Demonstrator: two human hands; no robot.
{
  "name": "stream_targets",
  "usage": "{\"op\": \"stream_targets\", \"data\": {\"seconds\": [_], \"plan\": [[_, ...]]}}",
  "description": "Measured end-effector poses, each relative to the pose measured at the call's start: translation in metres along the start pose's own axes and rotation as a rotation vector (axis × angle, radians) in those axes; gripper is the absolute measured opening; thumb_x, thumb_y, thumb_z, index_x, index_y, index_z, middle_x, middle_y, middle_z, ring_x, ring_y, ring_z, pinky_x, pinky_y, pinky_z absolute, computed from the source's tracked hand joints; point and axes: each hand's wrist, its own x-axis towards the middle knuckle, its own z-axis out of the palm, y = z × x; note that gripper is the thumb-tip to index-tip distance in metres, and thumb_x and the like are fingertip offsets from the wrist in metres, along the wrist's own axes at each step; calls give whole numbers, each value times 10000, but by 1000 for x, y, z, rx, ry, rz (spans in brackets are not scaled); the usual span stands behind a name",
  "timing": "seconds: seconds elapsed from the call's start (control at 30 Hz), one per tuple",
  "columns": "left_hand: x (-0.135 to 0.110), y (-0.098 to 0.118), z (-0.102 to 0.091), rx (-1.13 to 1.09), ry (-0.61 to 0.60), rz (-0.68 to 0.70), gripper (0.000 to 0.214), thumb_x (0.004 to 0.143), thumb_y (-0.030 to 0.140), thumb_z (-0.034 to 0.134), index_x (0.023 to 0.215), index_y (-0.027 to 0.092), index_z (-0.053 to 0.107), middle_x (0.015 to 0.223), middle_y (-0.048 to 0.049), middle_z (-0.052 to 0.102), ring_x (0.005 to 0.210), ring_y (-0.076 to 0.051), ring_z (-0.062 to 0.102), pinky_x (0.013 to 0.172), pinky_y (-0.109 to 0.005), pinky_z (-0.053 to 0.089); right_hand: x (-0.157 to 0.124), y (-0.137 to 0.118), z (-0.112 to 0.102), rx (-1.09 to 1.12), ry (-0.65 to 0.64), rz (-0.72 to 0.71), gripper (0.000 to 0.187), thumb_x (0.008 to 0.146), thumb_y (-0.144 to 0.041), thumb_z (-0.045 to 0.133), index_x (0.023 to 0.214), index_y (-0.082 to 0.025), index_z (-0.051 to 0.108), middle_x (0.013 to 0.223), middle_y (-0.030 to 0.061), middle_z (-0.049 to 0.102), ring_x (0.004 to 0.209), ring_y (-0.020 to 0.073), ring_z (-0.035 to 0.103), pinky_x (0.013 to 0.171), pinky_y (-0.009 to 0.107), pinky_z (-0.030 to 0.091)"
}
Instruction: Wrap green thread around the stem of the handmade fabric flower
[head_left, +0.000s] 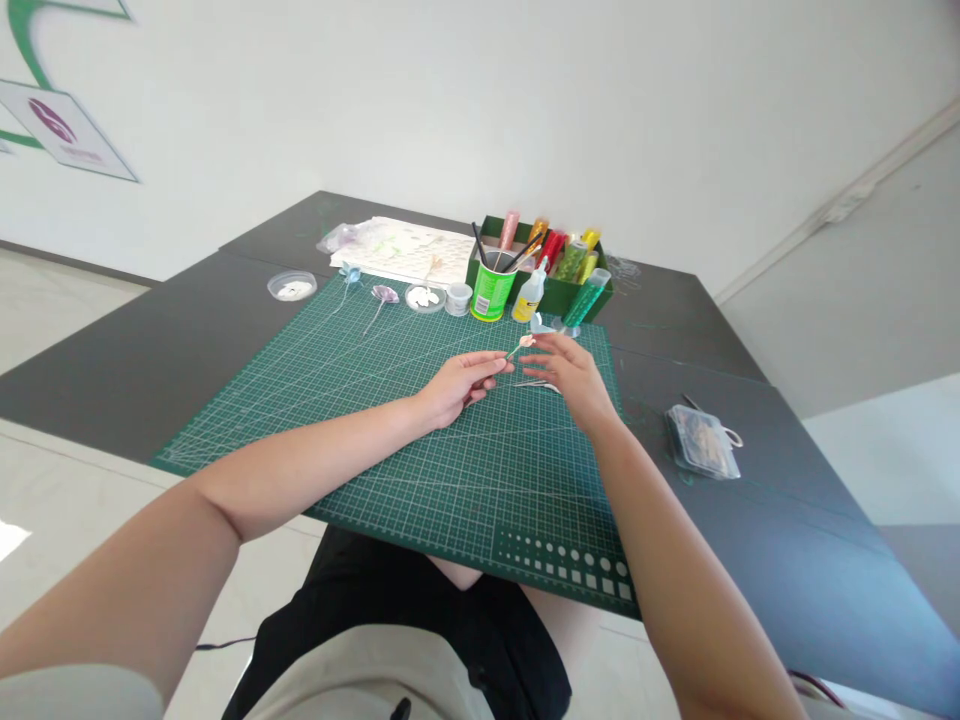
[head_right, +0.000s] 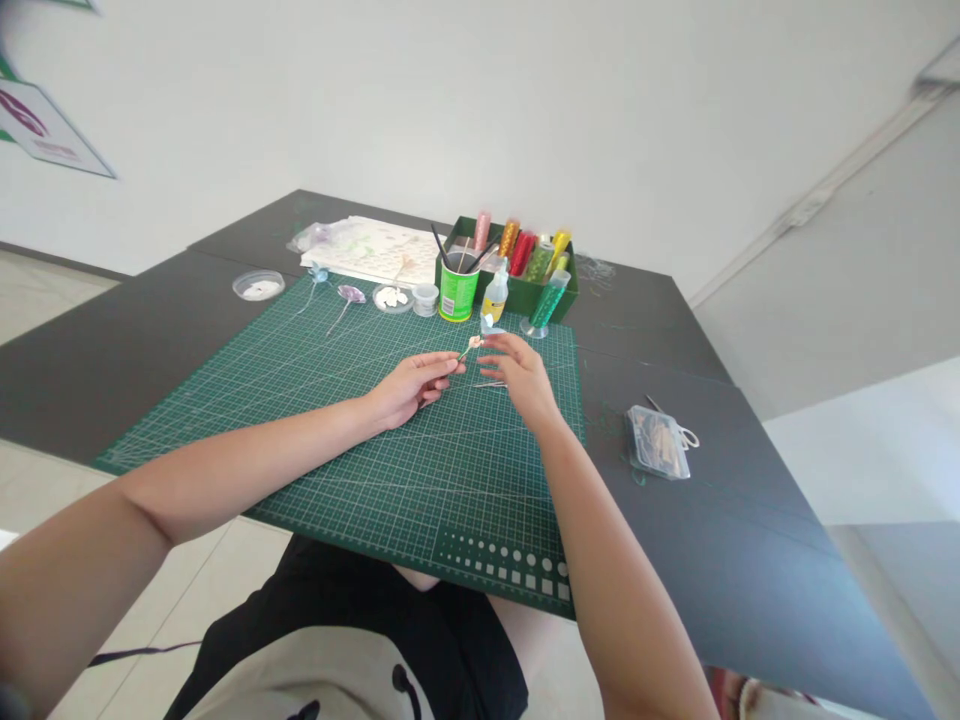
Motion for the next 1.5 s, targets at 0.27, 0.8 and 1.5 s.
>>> {"op": "stream_targets", "data": {"seconds": [0.27,0.8,1.5], "plan": [[-2,1,3,-60,-19,1,219,783,278,806,961,153,774,830,-13,665,579,-38,443,455,-179,238,-17,-12,30,31,-68,61,348,852,-399,588,1161,-242,625,785,6,605,592,144,525,516,288,395],[-7,0,10,-88,76,35,219,800,198,766,992,140,676,682,42,574,543,-46,479,460,-178,268,-22,-16,42,191,136,172,346,714,-493,738,876,-203,641,576,-68,469,486,76,242,484,281,170],[-3,-6,7,155,153,149,154,813,196,749,951,135,719,775,-21,748,612,-90,595,522,-208,384,-7,-2,23,33,66,104,333,701,-491,729,807,-177,754,590,-14,589,513,98,342,516,280,259]]}}
